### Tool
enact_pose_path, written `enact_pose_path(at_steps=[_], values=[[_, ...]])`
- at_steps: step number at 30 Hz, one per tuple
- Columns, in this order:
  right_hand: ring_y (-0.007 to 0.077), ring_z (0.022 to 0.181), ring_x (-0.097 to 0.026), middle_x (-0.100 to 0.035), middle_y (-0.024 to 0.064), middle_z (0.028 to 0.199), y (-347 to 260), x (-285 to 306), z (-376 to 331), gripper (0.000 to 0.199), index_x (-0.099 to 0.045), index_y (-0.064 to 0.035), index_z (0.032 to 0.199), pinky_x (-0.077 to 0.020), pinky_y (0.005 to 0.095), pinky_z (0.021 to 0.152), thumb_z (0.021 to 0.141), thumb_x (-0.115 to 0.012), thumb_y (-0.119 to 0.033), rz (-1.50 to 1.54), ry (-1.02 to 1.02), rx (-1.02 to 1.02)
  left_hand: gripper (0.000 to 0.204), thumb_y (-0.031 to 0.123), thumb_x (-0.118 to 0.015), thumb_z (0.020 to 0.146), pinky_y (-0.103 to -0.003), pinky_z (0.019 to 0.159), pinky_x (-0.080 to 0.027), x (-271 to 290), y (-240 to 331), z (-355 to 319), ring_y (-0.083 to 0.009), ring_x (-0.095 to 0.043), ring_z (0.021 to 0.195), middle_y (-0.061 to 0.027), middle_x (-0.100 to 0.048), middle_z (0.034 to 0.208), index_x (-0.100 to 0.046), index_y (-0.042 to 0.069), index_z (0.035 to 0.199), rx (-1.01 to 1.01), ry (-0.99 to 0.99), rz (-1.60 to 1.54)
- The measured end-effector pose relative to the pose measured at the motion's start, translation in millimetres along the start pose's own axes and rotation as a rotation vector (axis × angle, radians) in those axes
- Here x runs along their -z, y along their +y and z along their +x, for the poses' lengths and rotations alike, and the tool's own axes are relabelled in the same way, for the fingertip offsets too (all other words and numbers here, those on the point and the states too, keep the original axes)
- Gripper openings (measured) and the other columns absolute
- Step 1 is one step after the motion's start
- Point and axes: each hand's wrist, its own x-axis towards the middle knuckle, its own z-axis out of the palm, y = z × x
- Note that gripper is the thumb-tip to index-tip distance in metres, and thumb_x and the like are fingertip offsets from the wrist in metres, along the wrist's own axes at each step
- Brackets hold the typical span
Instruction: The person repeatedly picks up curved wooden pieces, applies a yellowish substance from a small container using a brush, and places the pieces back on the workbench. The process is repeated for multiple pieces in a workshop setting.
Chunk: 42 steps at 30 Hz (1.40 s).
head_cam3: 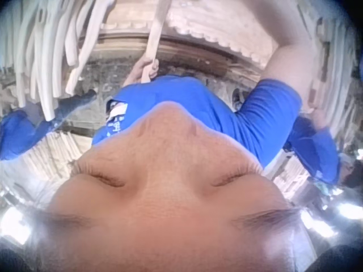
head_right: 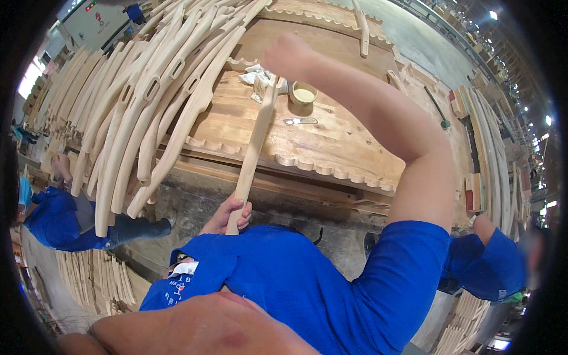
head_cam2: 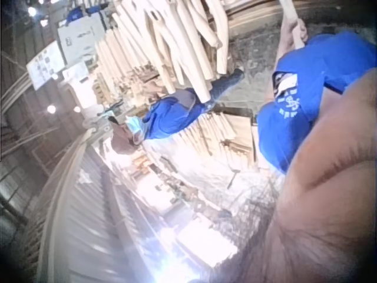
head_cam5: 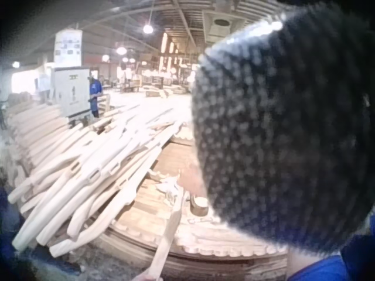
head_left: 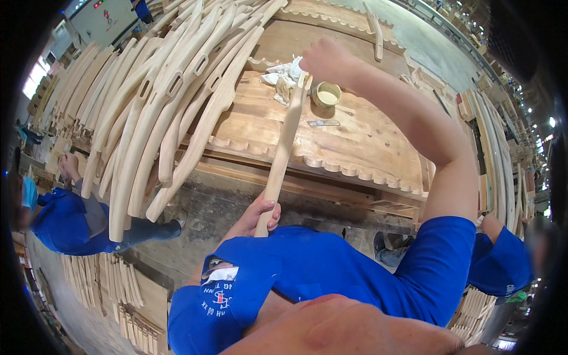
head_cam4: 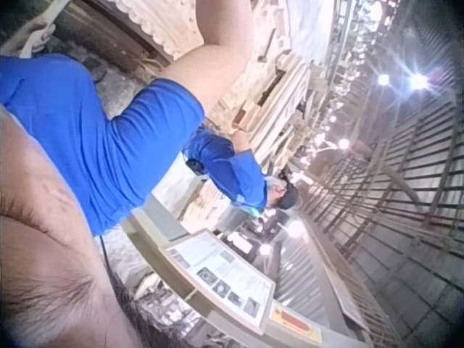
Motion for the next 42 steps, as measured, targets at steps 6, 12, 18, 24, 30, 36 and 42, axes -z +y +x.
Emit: enact_pose_path(at_steps=[6, 12, 18, 24, 30, 36, 42], values=[[0.0243, 0.075, -0.065, -0.065, 0.0076, 0.078, 27.0, -22.1, -7.7, 0.01, -0.066, -0.0083, 0.075, -0.0505, 0.0373, 0.063, 0.078, -0.058, -0.013, 0.228, 0.212, -0.365, 0.048, 0.021, -0.055, 0.086, -0.025, 0.039, -0.04, 12.3, 1.9, -1.5, -0.0146, -0.048, 0.047, -0.0087, -0.051, 0.07, -0.029, 0.017, 0.127, -0.024, 0.082, 0.036], [0.0287, 0.078, -0.062, -0.064, 0.0139, 0.08, -0.3, -87.8, -61.0, 0.021, -0.065, -0.0081, 0.091, -0.0478, 0.0382, 0.068, 0.084, -0.053, -0.024, 1.031, 0.153, -0.695, 0.055, 0.023, -0.054, 0.087, -0.024, 0.04, -0.04, 21.8, -3.3, -0.3, -0.0122, -0.048, 0.048, -0.0072, -0.051, 0.07, -0.025, 0.019, 0.134, -0.006, -0.031, -0.081], [0.0286, 0.079, -0.062, -0.065, 0.01, 0.083, -63.1, -147.4, -45.7, 0.021, -0.066, -0.0116, 0.092, -0.0479, 0.0394, 0.068, 0.084, -0.056, -0.028, 1.193, 0.236, -0.871, 0.064, 0.023, -0.052, 0.089, -0.023, 0.042, -0.041, 15.0, 0.8, -1.9, -0.0108, -0.049, 0.05, -0.0066, -0.051, 0.07, -0.017, 0.021, 0.142, 0.009, -0.097, -0.091], [0.0256, 0.078, -0.06, -0.062, 0.0047, 0.082, -81.0, -146.2, -33.9, 0.014, -0.065, -0.0138, 0.085, -0.0482, 0.0392, 0.065, 0.082, -0.059, -0.026, 1.01, 0.479, -0.958, 0.068, 0.023, -0.052, 0.088, -0.022, 0.042, -0.042, 13.2, 1.3, -2.8, -0.0109, -0.049, 0.05, -0.0065, -0.051, 0.07, -0.013, 0.021, 0.143, 0.003, -0.094, -0.102], [0.0237, 0.078, -0.058, -0.059, 0.0022, 0.081, -102.8, -143.8, -37.2, 0.005, -0.061, -0.015, 0.079, -0.0483, 0.0373, 0.063, 0.08, -0.061, -0.02, 0.792, 0.682, -0.829, 0.068, 0.024, -0.05, 0.089, -0.024, 0.044, -0.043, 16.1, 1.3, -1.6, -0.0111, -0.047, 0.051, -0.006, -0.048, 0.071, -0.009, 0.026, 0.144, 0.026, -0.135, -0.121], [0.0233, 0.08, -0.057, -0.058, 0.0036, 0.081, -110.0, -140.7, -52.2, 0.006, -0.059, -0.0138, 0.081, -0.048, 0.0372, 0.062, 0.078, -0.062, -0.019, 0.812, 0.762, -0.796, 0.067, 0.023, -0.051, 0.088, -0.025, 0.044, -0.043, 16.3, -3.8, -0.5, -0.0119, -0.047, 0.052, -0.0068, -0.047, 0.075, -0.014, 0.022, 0.144, -0.016, -0.085, -0.114], [0.0261, 0.077, -0.058, -0.058, 0.0057, 0.081, -125.1, -144.7, -64.3, 0.009, -0.058, -0.0106, 0.081, -0.0483, 0.0369, 0.062, 0.076, -0.063, -0.017, 0.77, 0.706, -0.765, 0.069, 0.016, -0.057, 0.077, -0.026, 0.044, -0.045, -8.4, 7.0, 1.2, -0.0153, -0.051, 0.055, -0.008, -0.049, 0.079, -0.025, 0.01, 0.139, -0.128, 0.027, 0.116]])
